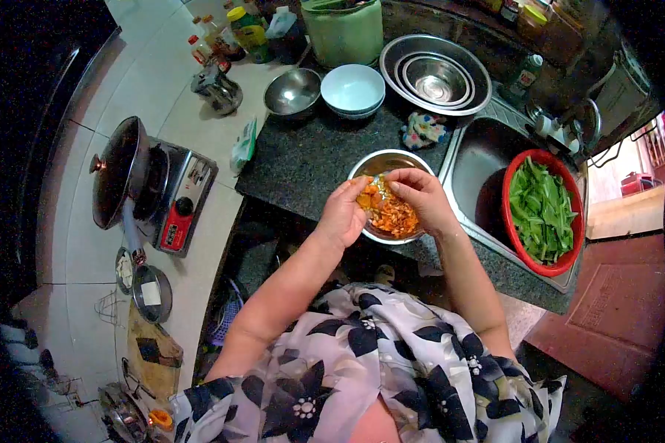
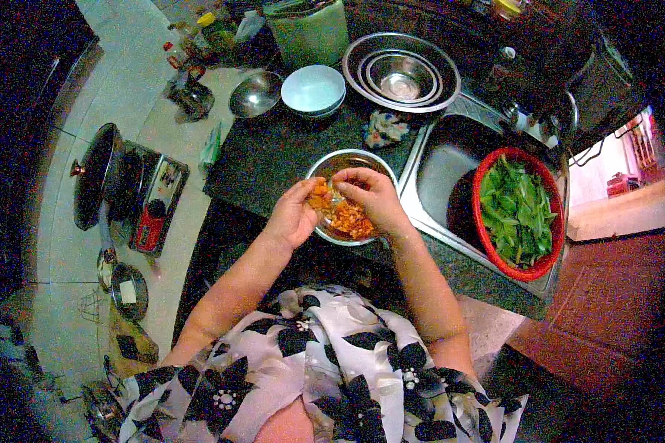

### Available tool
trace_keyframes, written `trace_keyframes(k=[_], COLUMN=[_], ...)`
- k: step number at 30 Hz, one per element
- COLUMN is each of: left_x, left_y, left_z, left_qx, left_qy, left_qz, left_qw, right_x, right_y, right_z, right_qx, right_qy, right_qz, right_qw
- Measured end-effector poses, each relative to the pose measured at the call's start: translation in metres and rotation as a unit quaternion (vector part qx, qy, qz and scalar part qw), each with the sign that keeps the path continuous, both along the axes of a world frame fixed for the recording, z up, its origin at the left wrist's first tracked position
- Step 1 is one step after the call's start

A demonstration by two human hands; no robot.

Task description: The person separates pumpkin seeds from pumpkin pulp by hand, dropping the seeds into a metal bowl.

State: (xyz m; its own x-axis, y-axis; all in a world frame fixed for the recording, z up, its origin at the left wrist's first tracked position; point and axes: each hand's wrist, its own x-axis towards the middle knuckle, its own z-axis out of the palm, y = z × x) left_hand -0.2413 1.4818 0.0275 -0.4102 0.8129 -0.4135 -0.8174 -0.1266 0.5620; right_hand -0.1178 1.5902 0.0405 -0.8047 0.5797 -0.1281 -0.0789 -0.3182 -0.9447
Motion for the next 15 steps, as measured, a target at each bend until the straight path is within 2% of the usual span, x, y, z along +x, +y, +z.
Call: trace_keyframes(k=[2,3,5,6,7,8,9,12,13,15], left_x=[-0.001,-0.002,-0.018,-0.022,-0.021,-0.020,-0.020,-0.010,-0.010,-0.010], left_y=[0.002,0.002,-0.001,-0.003,-0.005,-0.005,-0.002,0.002,0.002,0.004], left_z=[-0.001,-0.002,-0.027,-0.036,-0.037,-0.037,-0.029,-0.011,-0.011,-0.005], left_qx=[0.002,0.002,0.127,0.189,0.181,0.173,0.167,0.090,0.100,0.100], left_qy=[-0.029,-0.043,-0.080,-0.098,-0.090,-0.082,-0.073,-0.084,-0.093,-0.098], left_qz=[-0.003,-0.004,-0.081,-0.119,-0.108,-0.100,-0.092,0.000,-0.007,-0.016], left_qw=[1.000,0.999,0.985,0.970,0.973,0.976,0.979,0.992,0.991,0.990], right_x=[0.001,0.003,0.009,0.007,0.005,0.004,0.003,0.006,0.006,0.006], right_y=[0.000,0.002,0.011,0.013,0.012,0.014,0.011,0.004,0.002,-0.002], right_z=[0.004,0.001,-0.010,-0.022,-0.034,-0.043,-0.035,-0.028,-0.027,-0.031], right_qx=[-0.027,-0.089,-0.211,-0.034,0.143,0.315,0.208,0.043,0.058,0.212], right_qy=[-0.021,0.029,0.127,0.040,-0.048,-0.135,-0.171,-0.066,-0.064,-0.075], right_qz=[-0.006,0.019,0.070,0.053,0.033,0.009,0.014,-0.037,-0.041,-0.063], right_qw=[0.999,0.995,0.967,0.997,0.988,0.940,0.963,0.996,0.995,0.972])
